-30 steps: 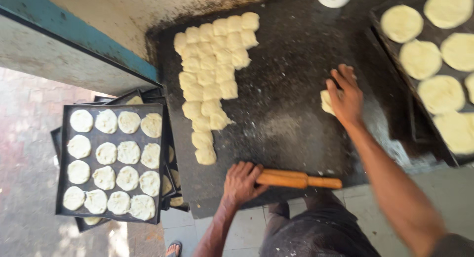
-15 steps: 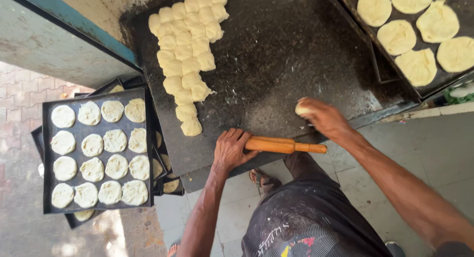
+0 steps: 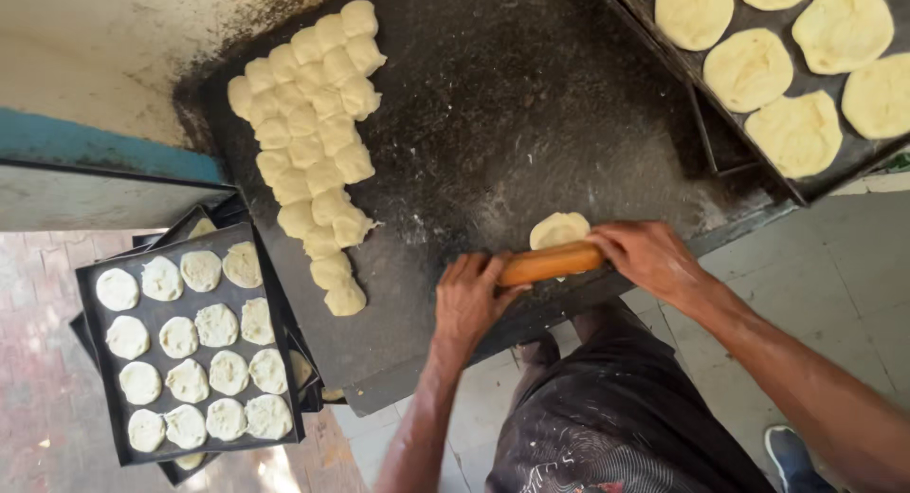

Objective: The person uses a rolling pin to flatten small portions of dough on a work surface and then places the flattened pieces onto metal trays.

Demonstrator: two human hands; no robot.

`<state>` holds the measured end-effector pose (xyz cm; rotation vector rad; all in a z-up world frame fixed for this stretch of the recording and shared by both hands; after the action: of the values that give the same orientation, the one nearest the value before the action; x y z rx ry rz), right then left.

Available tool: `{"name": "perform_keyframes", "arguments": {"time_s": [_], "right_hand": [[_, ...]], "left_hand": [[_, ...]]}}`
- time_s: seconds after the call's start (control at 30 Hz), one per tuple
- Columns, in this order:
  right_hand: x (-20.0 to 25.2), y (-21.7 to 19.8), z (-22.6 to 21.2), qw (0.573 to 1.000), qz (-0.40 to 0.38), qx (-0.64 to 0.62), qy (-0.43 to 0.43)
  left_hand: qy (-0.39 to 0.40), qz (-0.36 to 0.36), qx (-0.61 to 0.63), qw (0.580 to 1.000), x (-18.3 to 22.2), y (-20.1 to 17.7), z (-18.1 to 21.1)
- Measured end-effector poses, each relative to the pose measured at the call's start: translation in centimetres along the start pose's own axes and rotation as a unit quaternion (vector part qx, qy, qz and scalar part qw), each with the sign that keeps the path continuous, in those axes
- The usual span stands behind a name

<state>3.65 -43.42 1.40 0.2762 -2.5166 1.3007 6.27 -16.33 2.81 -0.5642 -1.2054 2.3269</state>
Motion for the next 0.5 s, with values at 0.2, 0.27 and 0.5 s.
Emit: {"name": "perform_keyframes", "arguments": {"time_s": [0.2,0.27,0.5], "right_hand": [[-9.9,-3.7,1.8,0.963,0.186,0.002,-0.195],[-12.9,-4.1,1.6,0.961,0.154,0.026,-0.228],[-6.6,-0.9,1.6,0.98,0.159,-0.005,-0.121]], "left_hand": [[-0.135,-0.128,0.005,0.983,-9.3,0.1,-2.7],[-0.212,-0.181,0.042,0.959,-10.5,0.2,-4.0],[-0.059,-0.056,-0.048,0.996,-3.1,-0.1,1.3]]}}
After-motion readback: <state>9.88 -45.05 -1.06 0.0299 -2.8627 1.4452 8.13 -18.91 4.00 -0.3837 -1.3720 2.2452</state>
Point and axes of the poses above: each hand's wrist, its own x-axis away from the middle knuckle, its own y-axis out of the palm, z = x × y, the point moved 3 cm from there along -x, towards the middle knuckle, and after that the axes turned 1 degree about x, right-handed, at the moved point
